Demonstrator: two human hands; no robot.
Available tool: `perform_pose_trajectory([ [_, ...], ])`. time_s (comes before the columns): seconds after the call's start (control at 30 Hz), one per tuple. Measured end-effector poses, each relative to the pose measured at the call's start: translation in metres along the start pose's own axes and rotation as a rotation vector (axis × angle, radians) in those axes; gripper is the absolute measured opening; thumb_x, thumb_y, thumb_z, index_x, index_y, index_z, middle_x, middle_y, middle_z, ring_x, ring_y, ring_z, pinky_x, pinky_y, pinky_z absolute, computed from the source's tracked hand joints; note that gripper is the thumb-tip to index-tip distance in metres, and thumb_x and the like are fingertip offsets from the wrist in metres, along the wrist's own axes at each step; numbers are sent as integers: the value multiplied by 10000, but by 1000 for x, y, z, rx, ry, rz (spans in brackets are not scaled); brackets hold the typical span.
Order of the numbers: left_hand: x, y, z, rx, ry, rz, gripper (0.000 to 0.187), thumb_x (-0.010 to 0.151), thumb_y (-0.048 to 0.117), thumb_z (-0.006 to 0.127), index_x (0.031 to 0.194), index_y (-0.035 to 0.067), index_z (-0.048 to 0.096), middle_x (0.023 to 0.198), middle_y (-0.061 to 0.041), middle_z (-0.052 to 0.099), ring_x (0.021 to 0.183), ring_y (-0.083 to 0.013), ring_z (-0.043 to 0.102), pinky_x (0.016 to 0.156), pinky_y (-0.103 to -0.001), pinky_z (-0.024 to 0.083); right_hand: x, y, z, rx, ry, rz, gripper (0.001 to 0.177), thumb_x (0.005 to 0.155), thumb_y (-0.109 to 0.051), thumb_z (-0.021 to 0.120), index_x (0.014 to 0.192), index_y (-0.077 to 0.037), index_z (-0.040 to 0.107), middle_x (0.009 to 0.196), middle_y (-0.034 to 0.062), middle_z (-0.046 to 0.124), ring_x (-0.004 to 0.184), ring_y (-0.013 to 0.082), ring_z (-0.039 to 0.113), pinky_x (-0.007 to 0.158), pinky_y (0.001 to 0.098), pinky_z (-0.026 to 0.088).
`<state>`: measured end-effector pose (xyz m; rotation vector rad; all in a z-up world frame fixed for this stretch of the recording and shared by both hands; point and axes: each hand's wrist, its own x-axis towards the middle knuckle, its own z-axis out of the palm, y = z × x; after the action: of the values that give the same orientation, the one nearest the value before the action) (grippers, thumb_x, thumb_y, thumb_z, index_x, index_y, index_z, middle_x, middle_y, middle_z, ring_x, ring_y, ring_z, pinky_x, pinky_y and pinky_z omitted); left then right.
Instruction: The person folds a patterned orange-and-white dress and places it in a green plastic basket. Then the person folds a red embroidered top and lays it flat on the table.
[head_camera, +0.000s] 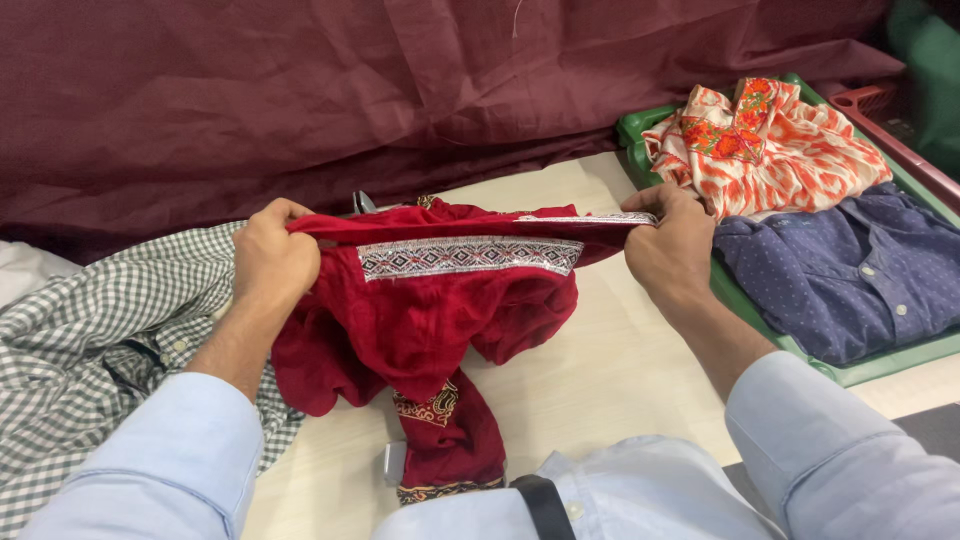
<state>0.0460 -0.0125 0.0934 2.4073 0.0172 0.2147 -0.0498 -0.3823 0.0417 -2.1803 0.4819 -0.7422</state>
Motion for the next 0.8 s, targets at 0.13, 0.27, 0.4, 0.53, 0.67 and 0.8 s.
perform_pose_trajectory([
  [0.13,2,9,-11,-289,-384,-248,548,802,-107,354,1142,119,720,1054,-103,761,870,-250,736,746,-434,613,14,-5,-1,52,-23,194,338,799,43,512,1028,-27,751,938,154,763,875,244,721,832,364,540],
  [0.27,0,-4,-8,-519,-653,-154,472,814,-53,430,1153,52,740,1014,-89,767,860,-195,696,799,-360,553,30,-7,-8,782,-271,693,373,895,14,410,1167,12,666,1102,167,732,942,280,666,802,389,530],
  [0.4,8,-34,0,-725,-542,-132,368,900,64,480,1167,26,730,970,-67,740,866,-178,653,831,-317,515,32,1,-18,1191,-432,548,410,921,40,463,1320,78,552,1340,182,625,1205,233,654,992,307,541],
  [0.53,29,-55,7,-806,-105,10,261,1017,181,548,1154,19,700,1183,33,671,1105,-103,634,971,-261,490,28,6,-19,887,-613,290,636,746,146,490,1360,0,561,1342,101,648,1203,153,648,940,274,506],
  [0.67,38,-48,8,-679,101,-23,275,1024,233,543,1105,-12,637,1090,-97,611,994,-224,564,871,-381,449,12,-2,-8,214,-654,111,331,883,-79,680,1204,-4,714,1078,115,763,995,192,689,851,325,538],
  [0.8,23,-18,10,-291,366,-91,387,950,375,620,1048,1,605,1027,-141,650,932,-267,643,796,-417,500,0,-26,-10,-148,-1030,71,331,844,-278,783,1107,-77,787,961,82,808,892,180,723,794,308,549],
])
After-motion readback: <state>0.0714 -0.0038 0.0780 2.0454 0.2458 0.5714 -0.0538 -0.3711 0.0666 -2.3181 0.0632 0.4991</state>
